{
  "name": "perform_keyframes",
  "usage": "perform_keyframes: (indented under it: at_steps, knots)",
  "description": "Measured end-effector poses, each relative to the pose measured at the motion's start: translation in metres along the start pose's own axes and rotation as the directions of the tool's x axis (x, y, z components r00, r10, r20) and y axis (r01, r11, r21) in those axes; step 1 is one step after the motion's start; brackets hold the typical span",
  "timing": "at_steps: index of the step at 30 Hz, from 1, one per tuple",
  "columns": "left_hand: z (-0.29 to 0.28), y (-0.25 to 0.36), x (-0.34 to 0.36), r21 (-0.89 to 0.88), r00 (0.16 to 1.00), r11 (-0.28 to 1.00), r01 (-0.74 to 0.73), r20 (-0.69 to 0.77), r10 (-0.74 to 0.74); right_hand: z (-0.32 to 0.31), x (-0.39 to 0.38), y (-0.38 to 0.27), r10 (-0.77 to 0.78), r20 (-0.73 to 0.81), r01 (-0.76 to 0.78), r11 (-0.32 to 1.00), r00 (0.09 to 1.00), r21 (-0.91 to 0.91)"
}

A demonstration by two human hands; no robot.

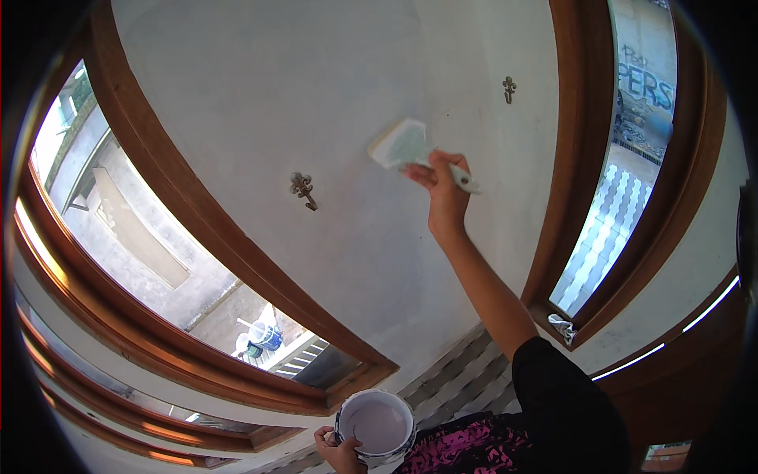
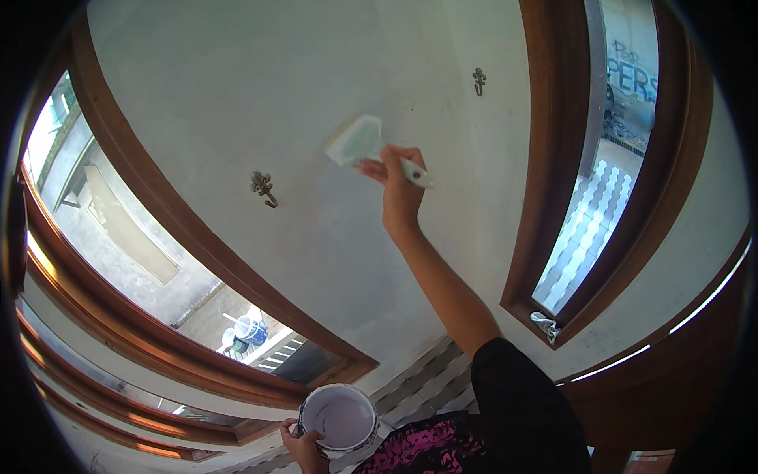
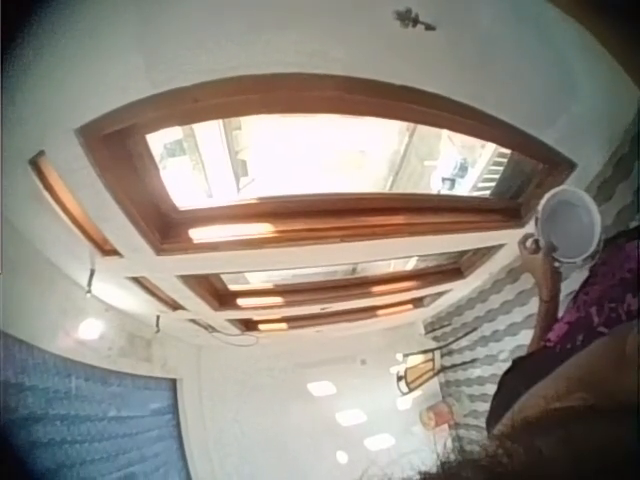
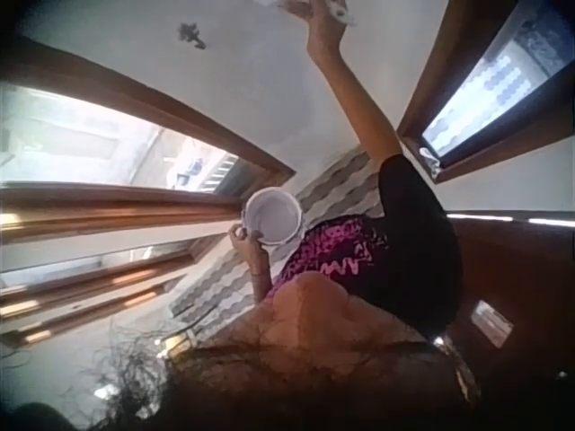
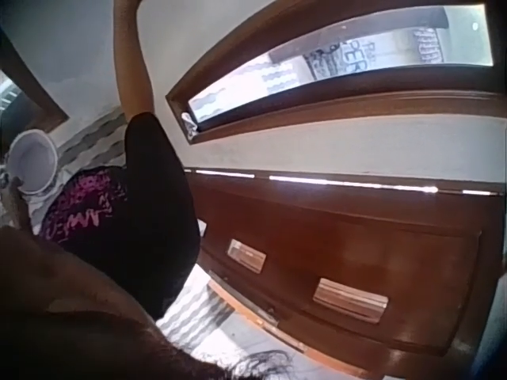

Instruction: Painting an interior wall using a brush and white paint from a bucket.

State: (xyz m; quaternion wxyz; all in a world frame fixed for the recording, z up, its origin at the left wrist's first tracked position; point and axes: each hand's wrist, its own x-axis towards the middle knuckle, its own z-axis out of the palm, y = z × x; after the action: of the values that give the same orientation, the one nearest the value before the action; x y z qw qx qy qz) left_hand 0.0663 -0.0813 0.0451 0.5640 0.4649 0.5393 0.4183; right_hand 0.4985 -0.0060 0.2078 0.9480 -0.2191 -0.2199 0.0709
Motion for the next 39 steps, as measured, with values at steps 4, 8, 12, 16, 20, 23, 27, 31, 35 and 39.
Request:
perform_keyframes:
  at_steps: [4,8,12,16,20,23,27,31,35,39]
  knots:
    - [0.001,-0.014,-0.003,-0.054,1.000,0.998,-0.023,0.000,0.023,-0.067,-0.041,0.067,-0.026,-0.047,0.023,0.997,0.999,-0.069]
    - [0.010,-0.016,-0.005,-0.058,0.999,0.997,-0.052,0.002,0.053,-0.143,-0.093,0.107,-0.024,-0.150,0.000,0.986,0.988,-0.164]
    - [0.004,-0.017,-0.011,-0.063,0.997,0.995,-0.081,-0.004,0.081,-0.208,-0.125,0.123,0.172,-0.253,-0.245,0.924,0.952,-0.294]
    - [0.007,-0.011,-0.020,-0.053,0.998,0.996,-0.068,0.005,0.069,-0.253,-0.104,0.097,0.291,-0.222,-0.363,0.814,0.931,-0.455]
    - [-0.001,-0.019,-0.024,-0.091,0.995,0.991,-0.100,-0.010,0.099,-0.222,-0.039,0.034,0.109,0.156,0.023,0.746,0.982,-0.666]
    - [-0.005,-0.020,-0.027,-0.100,0.994,0.989,-0.105,-0.013,0.104,-0.145,0.002,-0.026,-0.026,0.504,0.433,0.552,0.863,-0.713]
    - [-0.007,-0.021,-0.028,-0.027,0.997,0.997,-0.075,0.005,0.075,-0.066,0.037,-0.070,-0.175,0.870,0.876,0.243,0.461,-0.416]
    - [-0.003,-0.026,-0.028,-0.122,0.998,0.991,-0.058,-0.024,0.056,-0.069,0.062,-0.048,-0.031,0.988,0.988,-0.002,0.153,-0.153]
    - [-0.009,-0.034,-0.026,-0.097,0.998,0.993,-0.062,-0.033,0.059,-0.119,0.036,-0.003,-0.074,0.970,0.973,0.007,0.230,-0.230]
    - [-0.009,-0.025,-0.036,-0.091,0.998,0.994,-0.064,-0.011,0.064,-0.157,0.006,-0.002,0.065,0.965,0.966,0.040,0.252,-0.255]
